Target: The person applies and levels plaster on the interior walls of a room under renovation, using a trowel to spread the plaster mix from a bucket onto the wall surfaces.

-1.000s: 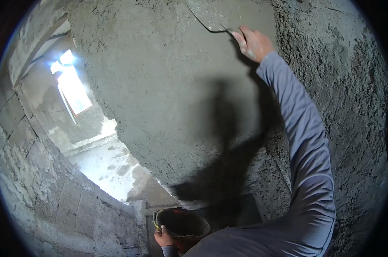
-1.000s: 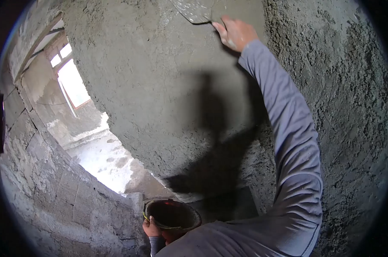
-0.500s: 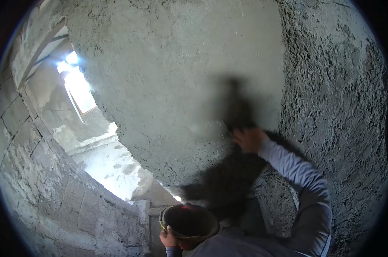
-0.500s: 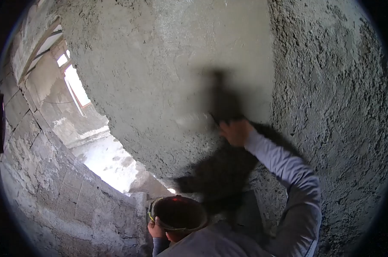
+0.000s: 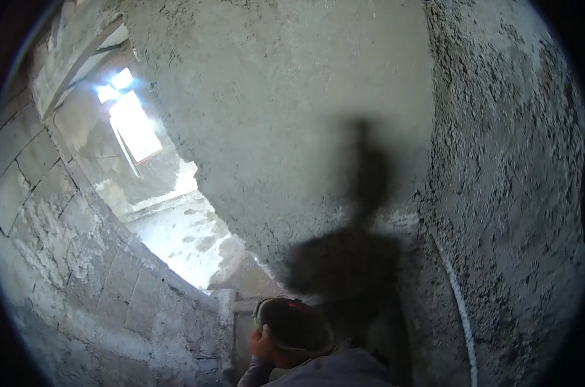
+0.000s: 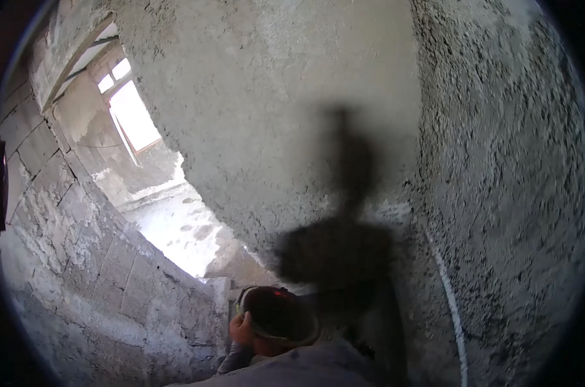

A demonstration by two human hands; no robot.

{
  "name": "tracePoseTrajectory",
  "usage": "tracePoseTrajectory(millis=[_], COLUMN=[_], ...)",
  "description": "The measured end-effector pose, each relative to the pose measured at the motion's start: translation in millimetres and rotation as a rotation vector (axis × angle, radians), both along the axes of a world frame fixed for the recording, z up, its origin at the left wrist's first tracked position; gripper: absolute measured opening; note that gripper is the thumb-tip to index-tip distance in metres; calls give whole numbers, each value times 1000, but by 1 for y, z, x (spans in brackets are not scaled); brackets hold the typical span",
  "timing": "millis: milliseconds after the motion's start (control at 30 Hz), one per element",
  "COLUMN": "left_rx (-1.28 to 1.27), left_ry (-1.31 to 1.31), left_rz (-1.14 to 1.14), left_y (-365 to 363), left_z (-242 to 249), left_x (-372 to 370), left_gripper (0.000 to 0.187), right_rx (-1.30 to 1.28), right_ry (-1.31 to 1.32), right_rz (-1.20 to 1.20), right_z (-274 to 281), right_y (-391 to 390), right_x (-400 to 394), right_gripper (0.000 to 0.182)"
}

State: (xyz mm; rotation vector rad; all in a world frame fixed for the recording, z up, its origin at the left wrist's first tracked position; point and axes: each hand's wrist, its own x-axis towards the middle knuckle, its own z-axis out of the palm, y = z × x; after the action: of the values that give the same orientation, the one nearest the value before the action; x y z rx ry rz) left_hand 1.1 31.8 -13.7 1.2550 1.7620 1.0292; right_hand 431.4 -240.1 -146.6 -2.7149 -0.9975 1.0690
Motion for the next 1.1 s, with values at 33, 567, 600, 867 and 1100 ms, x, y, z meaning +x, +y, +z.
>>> tracePoseTrajectory(millis=[33, 567, 600, 867, 1100], left_rx=[-8, 99, 134, 323, 138], left_ry=[17, -352, -317, -251, -462], left_rz=[-4, -362, -319, 16, 211], left_y=[-7, -169, -177, -234, -262], left_z=[3, 44, 40, 35, 8], left_x=[-4, -74, -87, -131, -190], left_gripper=[25, 24, 23, 23, 33], right_rx=[-18, -50, -70, 7, 9], right_ry=[-4, -21, 15, -107, -45], right_rz=[-30, -157, -184, 83, 300], right_z=[0, 11, 39, 15, 25], right_y=[-14, -75, -58, -4, 21], right_x=[-5, -117, -122, -146, -159], right_gripper=[50, 50, 51, 47, 50])
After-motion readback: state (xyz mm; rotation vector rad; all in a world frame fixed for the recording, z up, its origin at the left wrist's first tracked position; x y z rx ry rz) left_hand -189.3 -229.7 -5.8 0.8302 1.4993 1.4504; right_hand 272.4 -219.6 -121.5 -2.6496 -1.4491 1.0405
